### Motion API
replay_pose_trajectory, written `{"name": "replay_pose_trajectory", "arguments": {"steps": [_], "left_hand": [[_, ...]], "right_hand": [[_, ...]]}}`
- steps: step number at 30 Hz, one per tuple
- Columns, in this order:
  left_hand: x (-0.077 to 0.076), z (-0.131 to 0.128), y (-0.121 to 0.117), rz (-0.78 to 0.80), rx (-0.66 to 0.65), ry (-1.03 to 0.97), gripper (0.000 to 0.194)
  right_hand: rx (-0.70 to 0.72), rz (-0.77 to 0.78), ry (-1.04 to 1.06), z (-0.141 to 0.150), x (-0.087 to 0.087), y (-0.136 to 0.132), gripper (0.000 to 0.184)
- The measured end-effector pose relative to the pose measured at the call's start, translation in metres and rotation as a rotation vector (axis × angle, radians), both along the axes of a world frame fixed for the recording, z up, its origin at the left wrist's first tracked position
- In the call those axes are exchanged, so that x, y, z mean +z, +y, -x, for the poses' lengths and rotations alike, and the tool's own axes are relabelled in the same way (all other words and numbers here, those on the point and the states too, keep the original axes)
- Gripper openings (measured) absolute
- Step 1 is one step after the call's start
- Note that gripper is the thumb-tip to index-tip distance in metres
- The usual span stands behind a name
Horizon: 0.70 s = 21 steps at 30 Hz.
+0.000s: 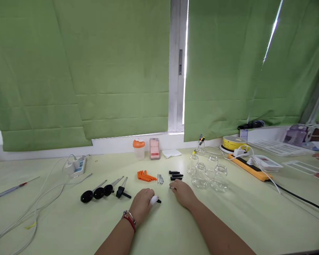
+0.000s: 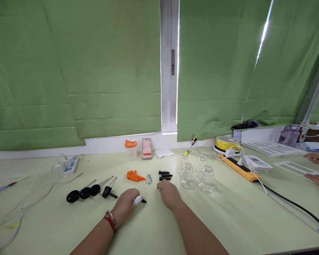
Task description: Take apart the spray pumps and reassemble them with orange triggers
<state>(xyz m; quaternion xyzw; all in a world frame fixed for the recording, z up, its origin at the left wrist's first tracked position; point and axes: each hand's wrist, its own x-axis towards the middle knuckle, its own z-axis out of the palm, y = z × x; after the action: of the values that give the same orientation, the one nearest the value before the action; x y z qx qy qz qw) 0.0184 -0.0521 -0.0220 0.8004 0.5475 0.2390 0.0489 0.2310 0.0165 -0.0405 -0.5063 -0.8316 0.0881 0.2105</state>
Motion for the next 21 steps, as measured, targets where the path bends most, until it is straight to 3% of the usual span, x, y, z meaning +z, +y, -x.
{"name": "replay_pose_trajectory", "arguments": {"steps": [10,21], "left_hand": [[-0.003,0.002,0.0,0.385,-0.067,-0.617,0.021],[0.008,-0.003,-0.004,0.45,-0.02,-0.662,0.012]], "right_hand": [[0.185,0.009,-0.062,0.015,0.01,-0.018,0.025],[0.192,0.098,0.167,0.006,0.01,-0.019,0.024]]}}
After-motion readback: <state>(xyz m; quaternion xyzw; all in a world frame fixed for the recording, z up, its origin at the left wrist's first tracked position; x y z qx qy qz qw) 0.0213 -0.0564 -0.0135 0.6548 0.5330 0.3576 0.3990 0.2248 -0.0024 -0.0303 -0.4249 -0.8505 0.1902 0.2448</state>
